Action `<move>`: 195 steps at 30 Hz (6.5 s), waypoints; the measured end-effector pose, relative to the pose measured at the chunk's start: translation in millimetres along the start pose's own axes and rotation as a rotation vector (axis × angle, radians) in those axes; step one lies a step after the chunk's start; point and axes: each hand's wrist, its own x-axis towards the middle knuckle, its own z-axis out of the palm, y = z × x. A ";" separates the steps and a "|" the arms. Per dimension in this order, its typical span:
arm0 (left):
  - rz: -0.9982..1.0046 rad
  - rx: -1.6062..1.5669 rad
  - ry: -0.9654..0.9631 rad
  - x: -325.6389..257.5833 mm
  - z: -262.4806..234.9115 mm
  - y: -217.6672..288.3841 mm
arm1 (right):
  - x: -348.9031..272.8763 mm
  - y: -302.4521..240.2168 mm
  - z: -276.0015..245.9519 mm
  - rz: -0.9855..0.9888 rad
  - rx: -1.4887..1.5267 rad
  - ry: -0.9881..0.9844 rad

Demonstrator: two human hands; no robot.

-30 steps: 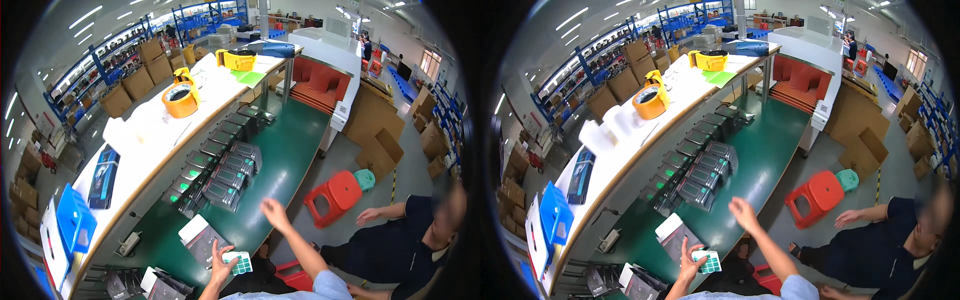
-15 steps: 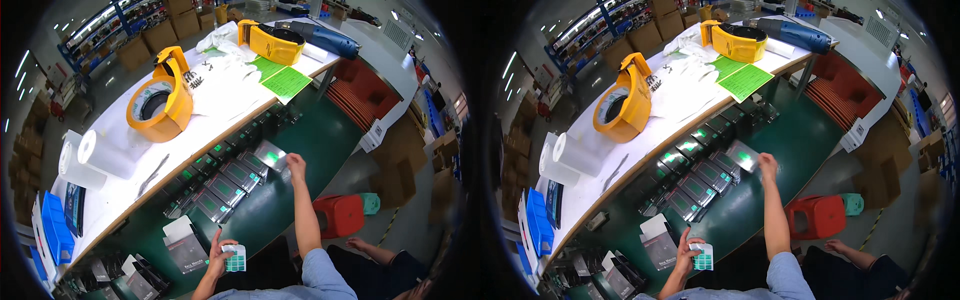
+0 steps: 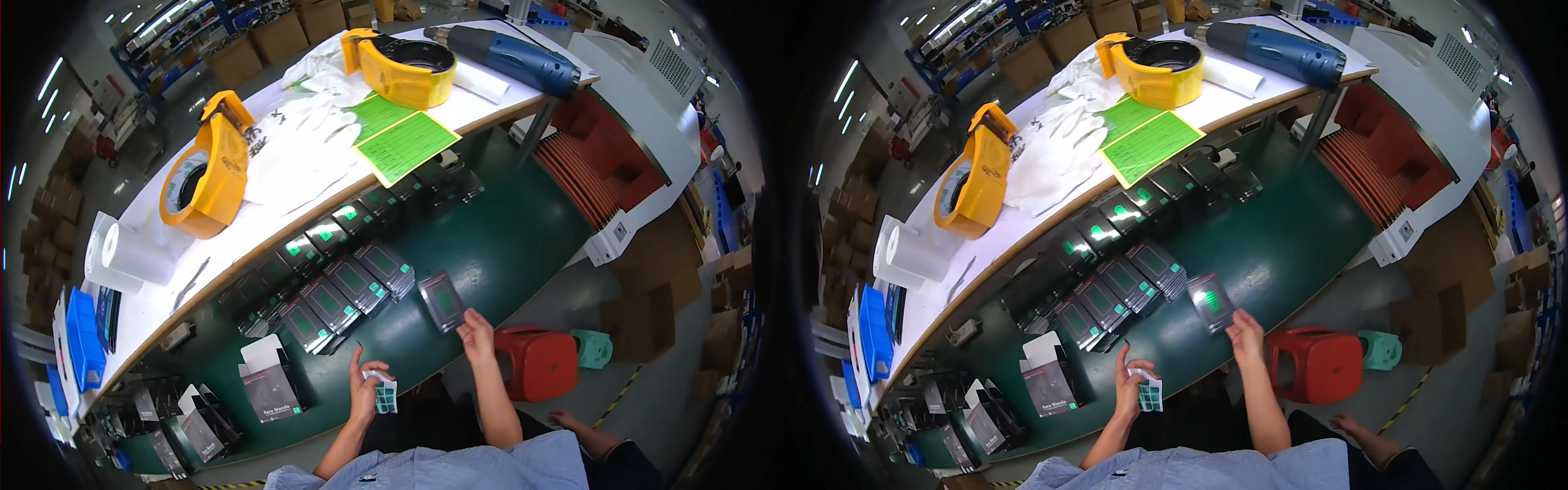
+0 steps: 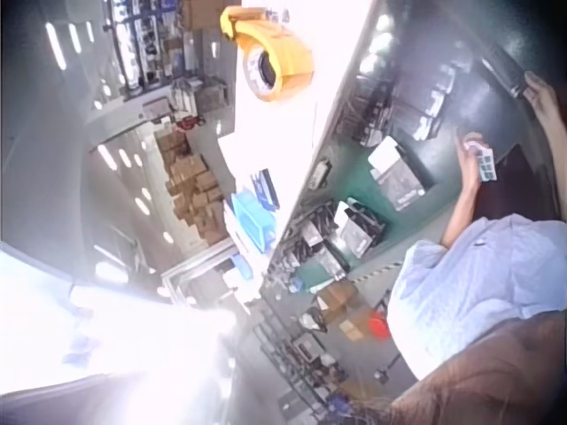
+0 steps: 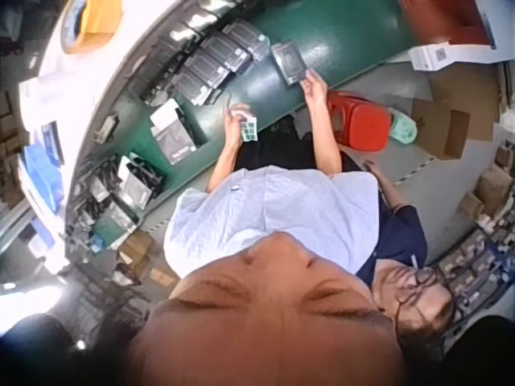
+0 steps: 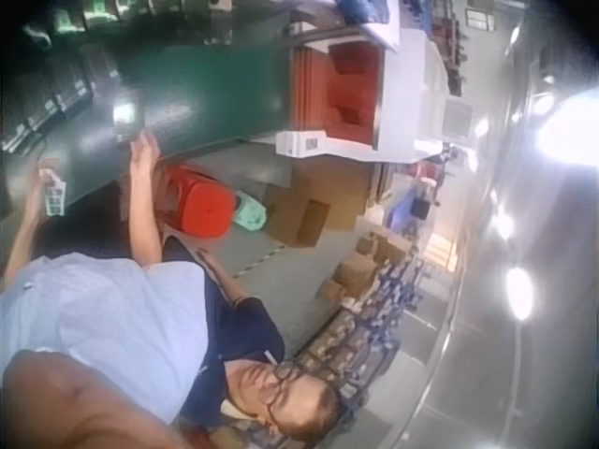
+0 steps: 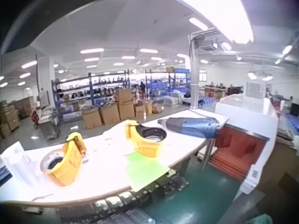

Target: The person applies green labels to black product boxes on a workbench, then moves to a conveyor belt to place the labeled boxes into plastic bags. The person handles the boxes and bags by hand, organizing them for the next stage of the process.

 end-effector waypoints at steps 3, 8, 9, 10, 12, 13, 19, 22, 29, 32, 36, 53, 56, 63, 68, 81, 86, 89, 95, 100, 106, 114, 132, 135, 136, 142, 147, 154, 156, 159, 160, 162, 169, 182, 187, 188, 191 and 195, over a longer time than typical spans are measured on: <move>0.086 -0.004 0.120 13.2 41.2 -2.5 | -24.8 7.7 3.0 0.042 -0.053 -0.072; 0.080 0.130 0.206 21.7 77.8 1.0 | -50.0 10.5 15.4 0.074 -0.096 -0.200; 0.098 0.173 0.205 21.6 80.3 1.5 | -51.6 11.6 18.3 0.102 -0.114 -0.224; 0.132 0.221 0.226 21.8 79.2 0.0 | -48.4 14.8 17.4 0.140 -0.137 -0.273; 0.198 0.319 0.279 20.4 71.5 -1.2 | -49.5 20.2 22.4 0.186 -0.266 -0.308; 0.229 0.323 0.302 20.5 69.0 0.8 | -48.3 19.5 25.3 0.169 -0.357 -0.351; 0.206 0.220 0.448 2.8 40.1 19.3 | 8.2 21.7 54.3 0.053 -0.751 -0.601; 0.202 0.236 0.511 -10.3 20.3 27.7 | 66.6 40.2 72.5 -0.600 -1.061 -0.409; 0.189 0.225 0.644 -39.3 -9.4 27.7 | 117.8 30.4 121.2 -0.490 -1.381 -0.502; 0.198 0.254 0.655 -39.3 -13.4 29.8 | 143.1 15.5 110.4 -0.390 -1.222 -0.405; 0.208 0.224 0.648 -35.2 -20.7 36.2 | 128.7 -7.8 109.1 -0.186 -0.907 -0.287; 0.268 0.569 0.569 -41.3 13.0 63.4 | 58.6 58.6 142.0 -0.944 -1.716 -0.311; 0.287 0.454 0.491 -25.2 18.3 58.7 | 61.2 42.7 145.8 -0.905 -1.788 -0.289; 0.292 0.306 0.361 -13.2 4.2 65.8 | 77.9 32.8 145.4 -0.996 -1.799 -0.347; 0.268 0.236 0.431 -28.6 -21.5 62.5 | 94.4 0.5 139.7 -0.161 -1.003 -0.455; 0.240 0.288 0.454 -25.3 -20.8 69.7 | 88.5 34.1 120.0 -0.838 -1.553 -0.404; 0.236 0.244 0.433 -29.2 -16.0 71.0 | 109.8 43.8 119.8 -0.569 -1.329 -0.165; 0.237 0.242 0.452 -31.1 -20.6 67.1 | 100.9 35.1 136.3 -0.572 -1.504 -0.228; 0.240 0.237 0.452 -32.5 -22.2 62.0 | 72.9 26.2 149.7 -0.631 -1.561 -0.229; 0.245 0.275 0.441 -32.2 -20.1 58.0 | 77.0 31.7 142.0 -0.737 -1.514 -0.246; 0.229 0.244 0.415 -34.8 -16.2 57.4 | 94.1 31.8 144.5 -0.598 -1.341 -0.329; 0.243 0.245 0.420 -40.3 -19.8 58.2 | 108.5 -25.1 131.8 -0.022 -0.577 -0.386; 0.195 0.037 0.273 -39.9 -5.8 78.3 | 56.7 38.9 131.3 -1.006 -1.524 -0.413; 0.219 0.048 0.265 -44.4 -2.3 90.3 | -5.7 27.7 142.8 -0.723 -1.360 -0.634; 0.243 0.074 0.270 -44.8 -1.2 91.4 | -29.2 22.4 141.5 -0.364 -1.200 -0.775; 0.398 0.238 0.245 -47.6 5.9 95.6 | -132.7 19.6 124.4 0.089 -0.815 -0.965; 0.472 0.269 0.211 -49.1 4.3 107.4 | -142.6 14.9 121.6 -0.050 -0.777 -0.921; 0.460 -0.031 0.234 -53.0 -3.0 129.2 | -139.7 9.0 113.9 -0.275 -0.986 -0.985; 0.493 0.007 0.255 -53.9 -4.2 130.4 | -141.8 10.3 116.7 -0.287 -0.982 -0.997; 0.522 0.025 0.263 -56.9 -6.1 132.9 | -143.1 12.4 117.3 -0.259 -1.000 -1.034; 0.531 0.027 0.261 -58.5 -5.5 134.1 | -143.3 12.5 116.9 -0.243 -1.007 -1.051; 0.555 0.062 0.253 -60.6 -0.9 136.0 | -148.8 9.6 126.2 -0.449 -1.027 -1.026; 0.622 0.212 0.178 -63.0 -11.8 129.1 | -164.4 -16.1 170.1 -0.600 -1.100 -1.178; 0.275 0.371 0.223 -94.7 -44.8 125.7 | -168.8 -12.2 172.1 -0.350 -1.360 -1.549; 0.173 0.270 0.191 -99.5 -56.9 101.1 | -172.2 2.3 164.9 -0.617 -1.399 -1.732; 0.157 0.245 0.180 -100.0 -58.8 96.9 | -172.2 6.8 160.9 -0.684 -1.411 -1.756; 0.093 0.267 0.167 -98.4 -62.5 85.9 | -168.0 17.0 145.5 -0.745 -1.405 -1.797; 0.061 0.242 0.137 -83.5 -63.6 85.0 | -159.1 21.1 136.3 -0.547 -1.374 -1.711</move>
